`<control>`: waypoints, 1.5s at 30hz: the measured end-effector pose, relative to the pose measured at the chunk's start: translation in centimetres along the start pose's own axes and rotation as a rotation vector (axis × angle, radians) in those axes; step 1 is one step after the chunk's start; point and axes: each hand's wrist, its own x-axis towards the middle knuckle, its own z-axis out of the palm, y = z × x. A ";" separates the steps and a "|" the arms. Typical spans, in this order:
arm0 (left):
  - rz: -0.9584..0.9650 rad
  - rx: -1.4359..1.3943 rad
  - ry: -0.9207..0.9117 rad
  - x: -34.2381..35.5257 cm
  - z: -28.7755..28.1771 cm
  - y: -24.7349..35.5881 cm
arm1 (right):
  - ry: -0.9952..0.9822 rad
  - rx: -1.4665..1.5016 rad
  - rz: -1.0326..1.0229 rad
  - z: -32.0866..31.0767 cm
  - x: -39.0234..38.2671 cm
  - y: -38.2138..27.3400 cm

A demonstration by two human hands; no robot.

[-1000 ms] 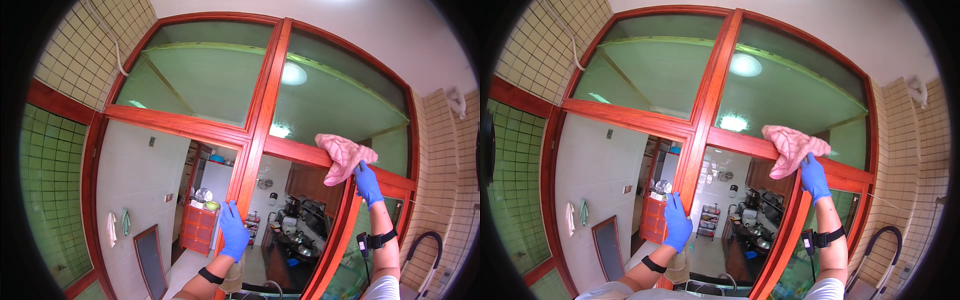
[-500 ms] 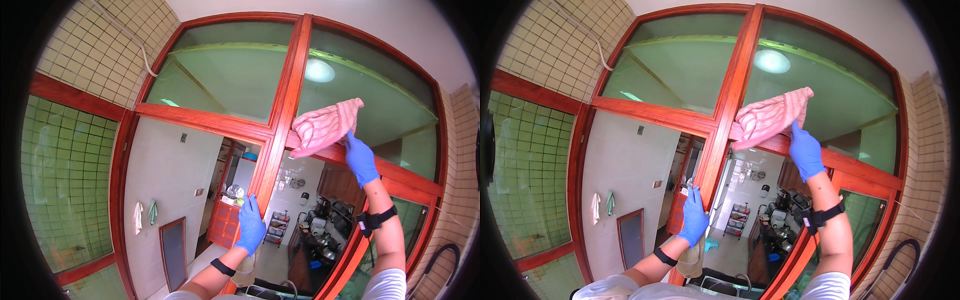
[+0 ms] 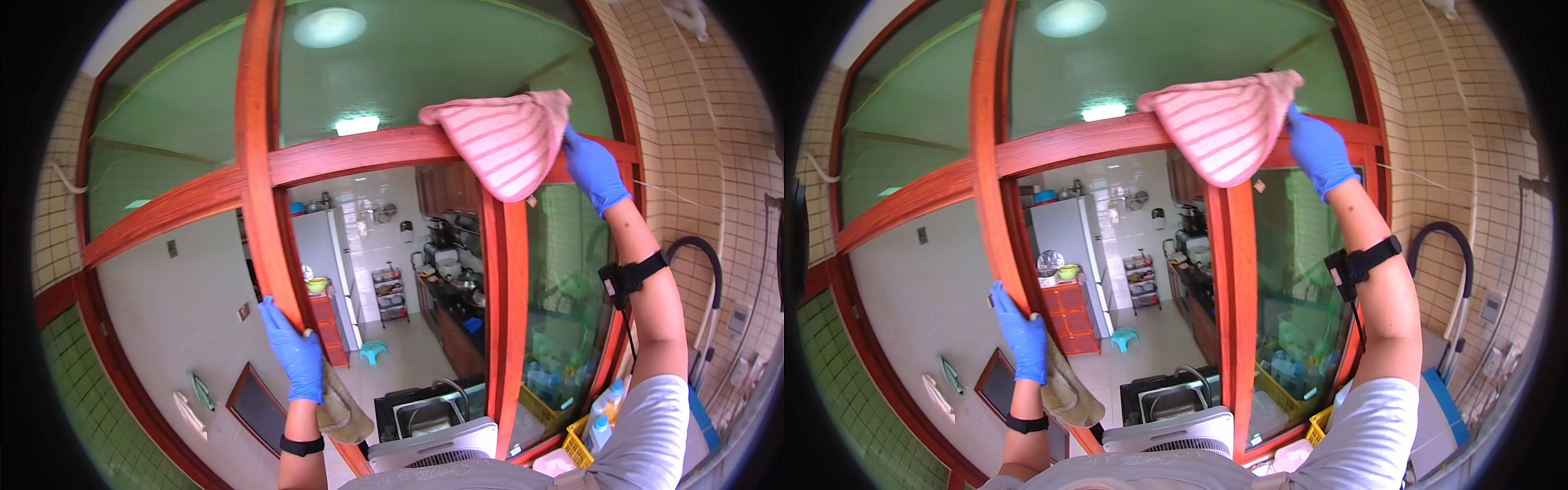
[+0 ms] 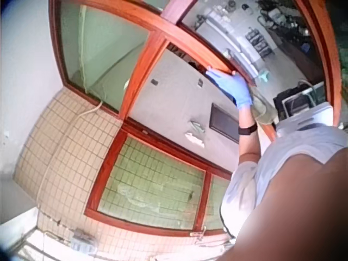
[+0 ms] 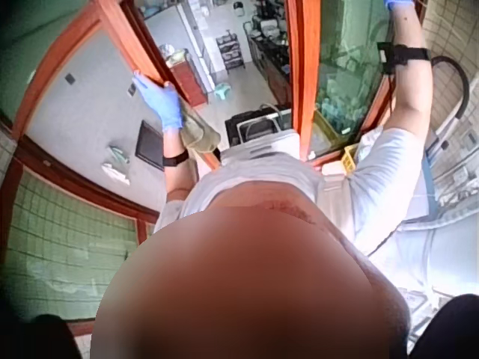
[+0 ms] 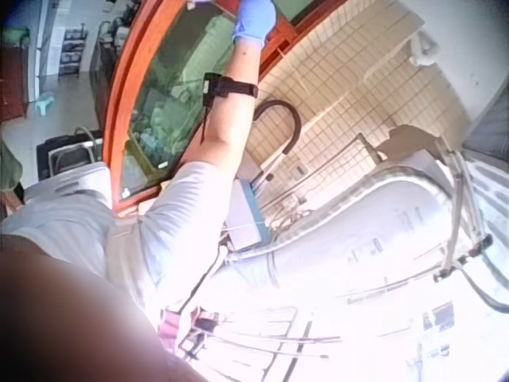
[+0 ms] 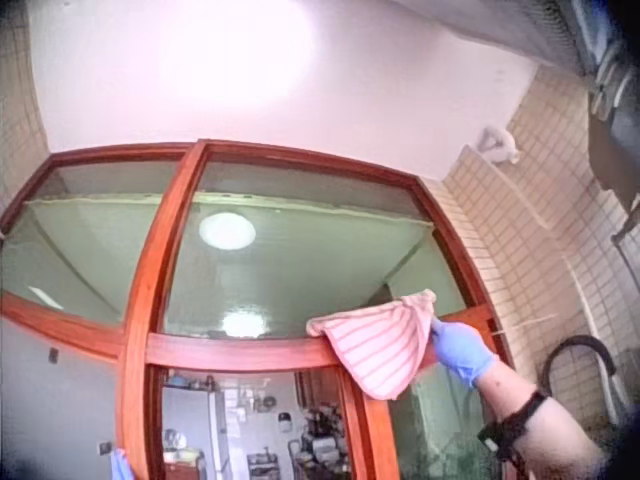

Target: The person cleans a large glass window using a squeegee and cloths. They wipe the glass with a cloth, use a squeegee to remove water, and then dry the surface with another cloth. The person also wipes the wooden window frame and handles a red bucket.

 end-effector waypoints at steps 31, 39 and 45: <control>-0.035 0.049 0.069 -0.8 0.8 -0.1 | -0.110 0.564 0.563 4.2 1.9 22.0; -0.011 0.041 0.070 -1.1 2.1 0.0 | 0.015 0.744 0.654 3.5 -0.1 16.7; 0.032 0.064 0.064 -0.9 1.9 -0.1 | -0.066 0.806 0.655 1.9 -0.7 11.8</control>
